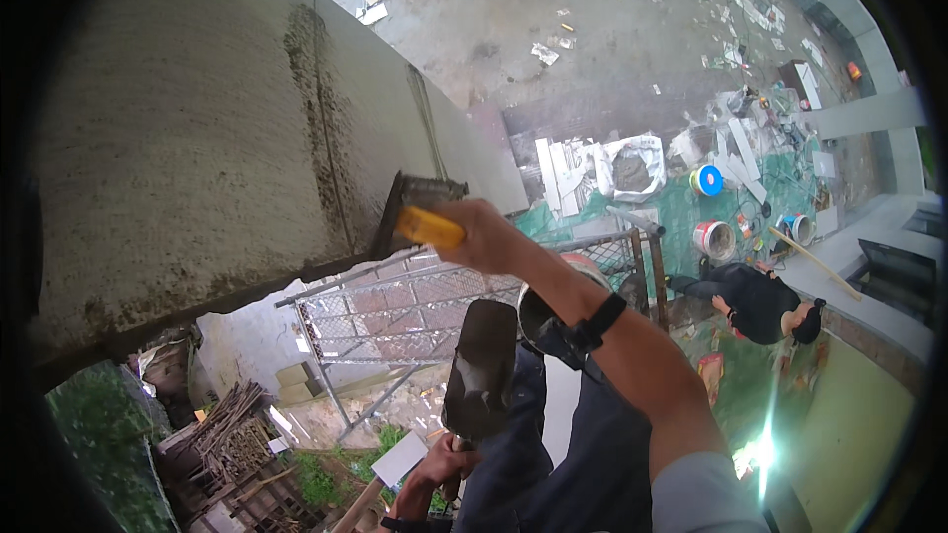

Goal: Applying and smoothing plaster onto a concrete building column using a trowel and a float tool.

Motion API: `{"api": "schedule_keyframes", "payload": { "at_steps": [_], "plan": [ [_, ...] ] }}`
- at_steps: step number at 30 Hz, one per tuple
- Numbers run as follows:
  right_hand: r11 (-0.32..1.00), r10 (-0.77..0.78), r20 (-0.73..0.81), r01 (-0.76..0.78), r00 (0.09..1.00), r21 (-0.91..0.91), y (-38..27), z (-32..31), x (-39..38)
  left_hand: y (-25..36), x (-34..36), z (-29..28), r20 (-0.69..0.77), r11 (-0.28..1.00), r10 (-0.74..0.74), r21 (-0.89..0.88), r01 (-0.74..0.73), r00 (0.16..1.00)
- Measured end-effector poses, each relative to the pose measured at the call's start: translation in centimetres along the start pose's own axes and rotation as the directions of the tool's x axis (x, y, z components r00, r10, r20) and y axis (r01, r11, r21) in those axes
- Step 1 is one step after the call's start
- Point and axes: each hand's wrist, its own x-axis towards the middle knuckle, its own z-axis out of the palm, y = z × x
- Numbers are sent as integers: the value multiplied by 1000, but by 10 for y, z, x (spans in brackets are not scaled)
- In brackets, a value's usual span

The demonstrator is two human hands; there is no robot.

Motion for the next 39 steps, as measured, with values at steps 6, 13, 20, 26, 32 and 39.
{"api": "schedule_keyframes", "payload": {
  "at_steps": [6,13,20,26,32,39],
  "plan": [
    [984,177,-119,-174,977,35,5,-14,-23,2,1,-5,-26,1000,-3,-11,3,1000],
    [988,152,33,-151,988,-22,15,-5,-30,8,1,-13,-23,999,1,-44,-2,1000],
    [991,135,-61,-134,989,31,58,1,4,2,6,-18,-23,1000,-9,-30,9,1000],
    [949,311,-105,-302,945,88,71,-12,-26,2,10,-18,-9,997,-46,-60,45,999],
    [985,167,58,-164,984,-51,87,2,-21,1,17,-25,19,996,-50,-76,51,999],
    [958,280,-6,-280,960,-63,112,2,2,-4,21,-30,-16,996,-42,-76,40,999]
  ]
}}
